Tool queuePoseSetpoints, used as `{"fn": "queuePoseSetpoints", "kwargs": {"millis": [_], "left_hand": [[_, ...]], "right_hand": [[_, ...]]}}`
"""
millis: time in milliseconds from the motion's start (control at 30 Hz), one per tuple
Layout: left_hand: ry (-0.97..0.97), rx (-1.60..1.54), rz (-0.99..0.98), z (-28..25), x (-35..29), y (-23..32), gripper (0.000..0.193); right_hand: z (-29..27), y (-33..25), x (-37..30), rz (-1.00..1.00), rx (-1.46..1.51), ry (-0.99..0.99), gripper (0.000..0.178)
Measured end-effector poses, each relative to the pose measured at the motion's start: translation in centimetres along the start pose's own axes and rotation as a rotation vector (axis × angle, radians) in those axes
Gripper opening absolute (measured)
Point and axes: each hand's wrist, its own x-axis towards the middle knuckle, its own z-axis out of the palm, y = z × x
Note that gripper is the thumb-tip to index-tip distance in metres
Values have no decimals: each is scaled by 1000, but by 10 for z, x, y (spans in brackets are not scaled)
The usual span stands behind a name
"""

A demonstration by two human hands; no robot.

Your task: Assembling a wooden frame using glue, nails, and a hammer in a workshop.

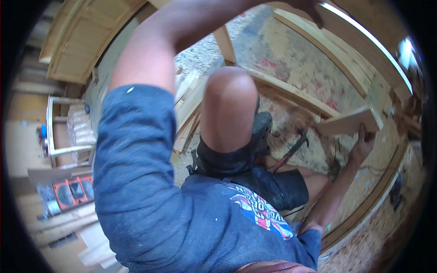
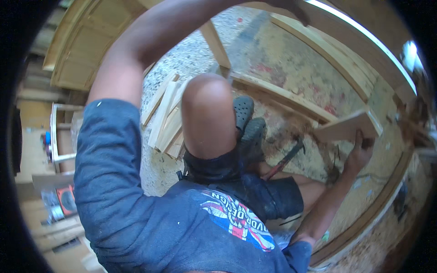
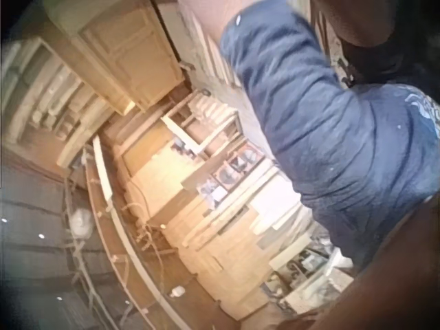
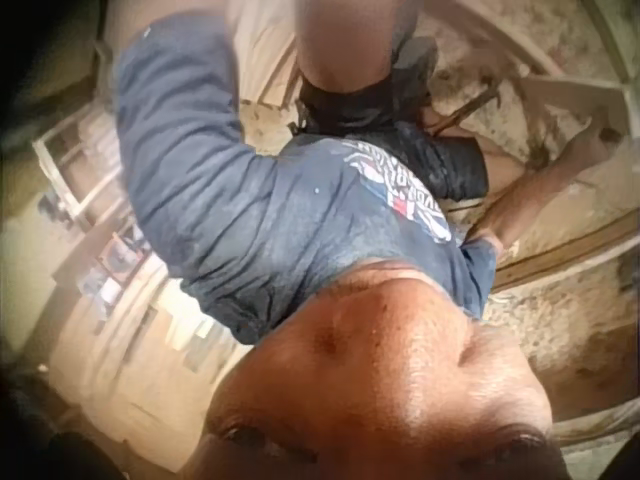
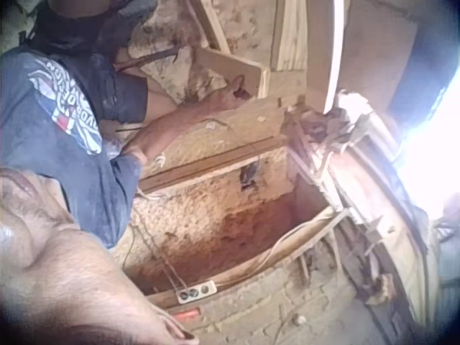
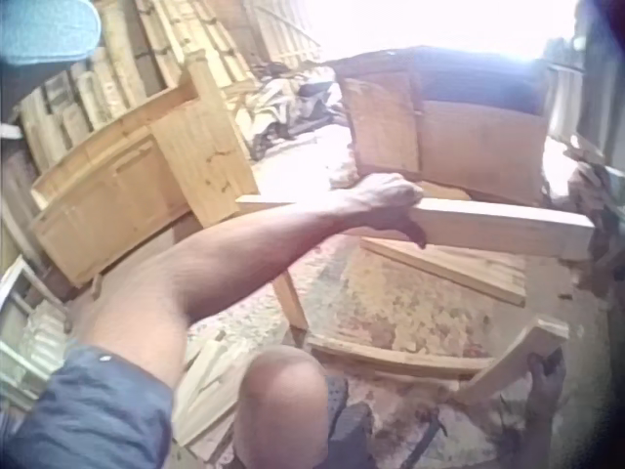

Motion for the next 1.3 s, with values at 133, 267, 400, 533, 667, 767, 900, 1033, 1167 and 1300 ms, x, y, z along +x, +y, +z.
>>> {"fn": "queuePoseSetpoints", "kwargs": {"millis": [133,267,400,533,667,767,900,1033,1167,1300], "left_hand": [[36,-28,-65,25,5,-18,82],[6,-132,-220,40,0,47,84],[197,-117,-170,85,8,73,74],[174,-165,-153,76,10,76,76],[306,-118,-165,66,-16,45,72],[286,-299,-128,35,-17,53,60],[370,-249,-30,32,-52,40,54],[277,-92,-134,22,-72,49,74],[235,-84,-112,18,-61,70,71],[194,-128,-159,13,-61,79,62]], "right_hand": [[20,-8,-3,-20,38,-51,45],[16,-8,-10,8,-32,-36,47],[13,-11,-5,-53,28,-117,47],[-6,-10,-5,-7,-43,-164,47],[20,-29,-7,74,-70,-112,43],[3,-13,3,50,-6,-68,37],[31,-29,6,-9,-45,-157,31],[64,-55,1,44,85,-141,36],[51,-35,0,-43,140,-135,46],[49,-33,1,55,163,-142,52]]}}
